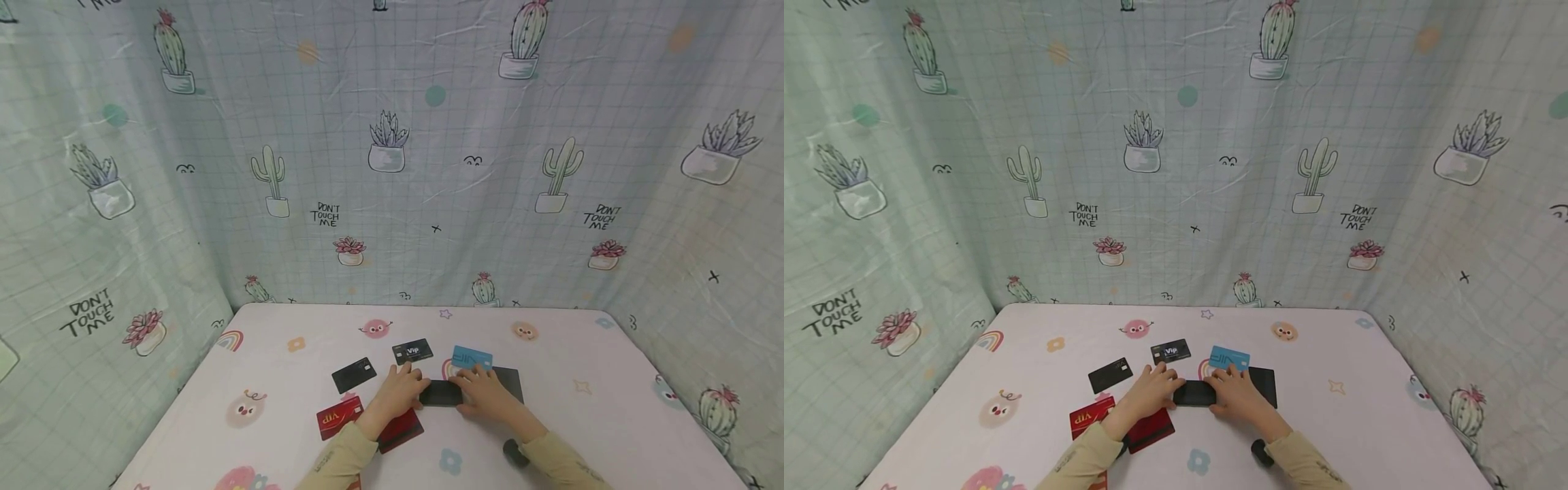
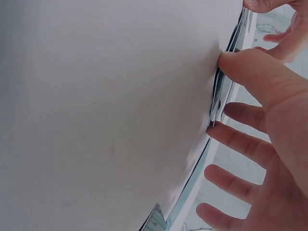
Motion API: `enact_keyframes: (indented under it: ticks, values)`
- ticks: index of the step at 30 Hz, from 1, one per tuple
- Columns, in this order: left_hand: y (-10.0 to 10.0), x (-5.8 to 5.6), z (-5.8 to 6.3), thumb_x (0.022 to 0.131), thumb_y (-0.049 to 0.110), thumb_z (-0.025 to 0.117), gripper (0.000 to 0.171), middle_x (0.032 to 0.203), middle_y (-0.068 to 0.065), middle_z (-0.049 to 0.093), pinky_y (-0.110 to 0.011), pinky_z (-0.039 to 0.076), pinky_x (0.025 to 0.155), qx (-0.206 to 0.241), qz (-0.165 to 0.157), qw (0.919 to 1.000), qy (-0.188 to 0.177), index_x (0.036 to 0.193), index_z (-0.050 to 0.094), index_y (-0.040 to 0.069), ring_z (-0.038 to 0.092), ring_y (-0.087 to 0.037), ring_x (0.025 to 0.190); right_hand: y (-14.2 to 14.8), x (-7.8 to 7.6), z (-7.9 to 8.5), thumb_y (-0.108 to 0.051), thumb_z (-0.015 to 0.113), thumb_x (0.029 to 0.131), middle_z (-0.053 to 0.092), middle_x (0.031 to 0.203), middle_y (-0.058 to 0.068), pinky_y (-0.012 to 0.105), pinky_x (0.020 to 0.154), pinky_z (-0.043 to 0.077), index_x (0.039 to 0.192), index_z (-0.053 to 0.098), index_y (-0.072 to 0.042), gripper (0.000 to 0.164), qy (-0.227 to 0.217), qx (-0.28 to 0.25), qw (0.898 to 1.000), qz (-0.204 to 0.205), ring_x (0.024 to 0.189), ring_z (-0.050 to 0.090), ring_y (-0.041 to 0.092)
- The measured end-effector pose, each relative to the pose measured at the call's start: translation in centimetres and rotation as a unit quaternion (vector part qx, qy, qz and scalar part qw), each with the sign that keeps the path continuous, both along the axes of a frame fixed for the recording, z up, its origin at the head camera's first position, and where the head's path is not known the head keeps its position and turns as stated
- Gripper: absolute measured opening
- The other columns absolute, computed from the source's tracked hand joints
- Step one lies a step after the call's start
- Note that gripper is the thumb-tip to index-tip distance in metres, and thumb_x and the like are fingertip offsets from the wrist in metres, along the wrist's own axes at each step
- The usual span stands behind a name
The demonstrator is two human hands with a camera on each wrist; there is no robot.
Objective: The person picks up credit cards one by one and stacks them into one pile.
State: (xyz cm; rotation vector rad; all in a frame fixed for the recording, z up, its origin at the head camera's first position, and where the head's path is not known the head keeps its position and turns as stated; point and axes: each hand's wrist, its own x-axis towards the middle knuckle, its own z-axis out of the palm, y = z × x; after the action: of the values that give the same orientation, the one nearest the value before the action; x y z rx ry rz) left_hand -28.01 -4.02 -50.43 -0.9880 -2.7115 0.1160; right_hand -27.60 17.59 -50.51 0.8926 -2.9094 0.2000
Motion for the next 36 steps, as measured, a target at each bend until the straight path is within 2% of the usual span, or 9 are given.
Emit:
enact_keyframes:
  ticks: [7, 16, 22, 30, 36]
  values:
    - [0.07, 0.05, -0.15, 0.070, 0.035, 0.071, 0.041, 0.098, 0.005, 0.061, -0.043, 0.046, 0.083, -0.012, -0.002, 0.9999, 0.008, 0.109, 0.061, 0.028, 0.049, -0.016, 0.094, 0.03, 0.16, 0.15, -0.033, 0.069, 0.073, 0.056, 0.110, 0.007, 0.046, 0.073, 0.039, 0.116, 0.055, -0.012, 0.051, -0.001, -0.009, 1.000, 0.002, 0.092, 0.045, 0.025]
    - [0.32, 0.46, -0.17, 0.071, 0.032, 0.070, 0.039, 0.100, 0.002, 0.059, -0.041, 0.046, 0.082, -0.020, 0.003, 0.9998, 0.001, 0.109, 0.060, 0.029, 0.047, -0.016, 0.094, 0.10, 0.63, 0.24, -0.030, 0.071, 0.072, 0.055, 0.111, 0.008, 0.055, 0.077, 0.039, 0.119, 0.052, -0.011, 0.054, -0.013, -0.024, 1.000, 0.004, 0.097, 0.046, 0.031]
    - [0.31, 0.66, 0.13, 0.071, 0.032, 0.070, 0.040, 0.101, 0.002, 0.059, -0.040, 0.046, 0.081, -0.027, 0.006, 0.9996, 0.001, 0.110, 0.060, 0.029, 0.047, -0.016, 0.094, 0.04, 0.51, 0.41, -0.031, 0.070, 0.073, 0.054, 0.113, 0.008, 0.055, 0.078, 0.039, 0.121, 0.050, -0.011, 0.056, -0.022, -0.022, 1.000, -0.001, 0.099, 0.045, 0.030]
    - [0.37, 0.68, 0.49, 0.071, 0.033, 0.070, 0.039, 0.100, 0.003, 0.059, -0.037, 0.046, 0.079, -0.033, 0.015, 0.9993, 0.003, 0.109, 0.060, 0.030, 0.047, -0.016, 0.093, 0.02, 0.24, 0.51, -0.032, 0.070, 0.072, 0.054, 0.112, 0.006, 0.053, 0.078, 0.040, 0.120, 0.051, -0.012, 0.056, -0.011, -0.016, 1.000, 0.006, 0.099, 0.045, 0.028]
    - [0.43, 0.51, 0.18, 0.069, 0.036, 0.070, 0.042, 0.101, 0.003, 0.059, -0.037, 0.046, 0.079, -0.040, 0.020, 0.9989, 0.015, 0.110, 0.060, 0.030, 0.048, -0.016, 0.094, 0.25, -0.05, -0.05, -0.034, 0.071, 0.071, 0.054, 0.108, 0.003, 0.045, 0.073, 0.041, 0.120, 0.052, -0.013, 0.056, 0.028, -0.006, 0.999, 0.024, 0.094, 0.044, 0.023]
